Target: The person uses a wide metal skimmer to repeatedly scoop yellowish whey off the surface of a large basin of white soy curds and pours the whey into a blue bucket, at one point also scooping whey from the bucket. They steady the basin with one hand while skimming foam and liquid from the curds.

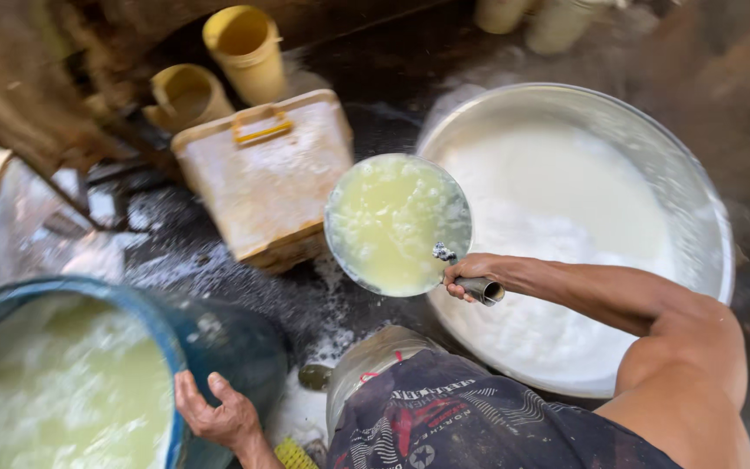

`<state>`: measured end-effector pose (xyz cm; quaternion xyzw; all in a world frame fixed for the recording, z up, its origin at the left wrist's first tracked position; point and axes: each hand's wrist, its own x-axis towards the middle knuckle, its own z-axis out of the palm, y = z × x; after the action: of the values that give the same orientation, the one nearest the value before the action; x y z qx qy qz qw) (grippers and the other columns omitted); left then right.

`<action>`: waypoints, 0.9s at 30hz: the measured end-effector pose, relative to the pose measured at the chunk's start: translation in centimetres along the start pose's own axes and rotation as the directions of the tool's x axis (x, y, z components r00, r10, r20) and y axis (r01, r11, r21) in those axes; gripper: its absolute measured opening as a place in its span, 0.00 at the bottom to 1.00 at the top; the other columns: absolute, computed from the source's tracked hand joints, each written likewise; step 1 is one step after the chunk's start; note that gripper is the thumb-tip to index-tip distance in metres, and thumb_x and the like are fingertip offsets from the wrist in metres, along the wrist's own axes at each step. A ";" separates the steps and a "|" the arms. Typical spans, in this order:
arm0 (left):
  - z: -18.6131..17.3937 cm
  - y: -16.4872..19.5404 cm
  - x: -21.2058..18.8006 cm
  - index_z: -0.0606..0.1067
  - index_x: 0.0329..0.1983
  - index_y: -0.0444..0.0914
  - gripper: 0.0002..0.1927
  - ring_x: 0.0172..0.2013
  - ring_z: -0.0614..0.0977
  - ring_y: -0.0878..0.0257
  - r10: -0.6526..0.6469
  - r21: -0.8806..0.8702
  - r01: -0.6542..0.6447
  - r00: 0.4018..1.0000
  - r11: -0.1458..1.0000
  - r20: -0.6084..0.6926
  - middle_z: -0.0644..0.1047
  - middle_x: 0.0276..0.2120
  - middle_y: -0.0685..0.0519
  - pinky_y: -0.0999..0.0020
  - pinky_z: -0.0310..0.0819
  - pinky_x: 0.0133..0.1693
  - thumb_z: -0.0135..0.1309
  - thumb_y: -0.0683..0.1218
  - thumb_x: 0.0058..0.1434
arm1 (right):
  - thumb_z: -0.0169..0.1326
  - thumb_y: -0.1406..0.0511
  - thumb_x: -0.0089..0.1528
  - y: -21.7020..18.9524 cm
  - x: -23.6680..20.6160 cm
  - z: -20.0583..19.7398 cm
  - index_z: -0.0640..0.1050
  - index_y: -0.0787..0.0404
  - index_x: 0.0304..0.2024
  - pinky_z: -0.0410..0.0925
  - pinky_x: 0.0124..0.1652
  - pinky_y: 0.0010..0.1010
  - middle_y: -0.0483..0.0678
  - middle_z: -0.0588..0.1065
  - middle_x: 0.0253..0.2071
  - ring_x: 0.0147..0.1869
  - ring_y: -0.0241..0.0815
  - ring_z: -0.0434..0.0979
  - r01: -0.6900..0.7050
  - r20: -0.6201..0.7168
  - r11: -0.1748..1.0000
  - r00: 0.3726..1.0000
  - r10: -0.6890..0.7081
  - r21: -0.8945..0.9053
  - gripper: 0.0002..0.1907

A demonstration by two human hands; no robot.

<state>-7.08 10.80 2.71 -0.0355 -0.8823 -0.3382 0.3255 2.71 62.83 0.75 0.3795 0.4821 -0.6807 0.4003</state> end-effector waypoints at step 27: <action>22.5 23.4 -10.0 0.64 0.69 0.30 0.36 0.62 0.72 0.37 0.217 -0.246 -0.005 0.486 0.969 0.847 0.70 0.62 0.32 0.50 0.66 0.61 0.57 0.51 0.63 | 0.56 0.65 0.50 15.7 -4.4 -26.6 0.75 0.59 0.17 0.72 0.24 0.37 0.49 0.75 0.21 0.23 0.44 0.75 0.272 -0.525 0.765 0.845 0.101 0.584 0.08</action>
<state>-5.00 44.28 -2.39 -0.2922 -0.8804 -0.3433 -0.1470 22.19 85.78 -7.41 0.6405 0.3301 -0.6902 0.0664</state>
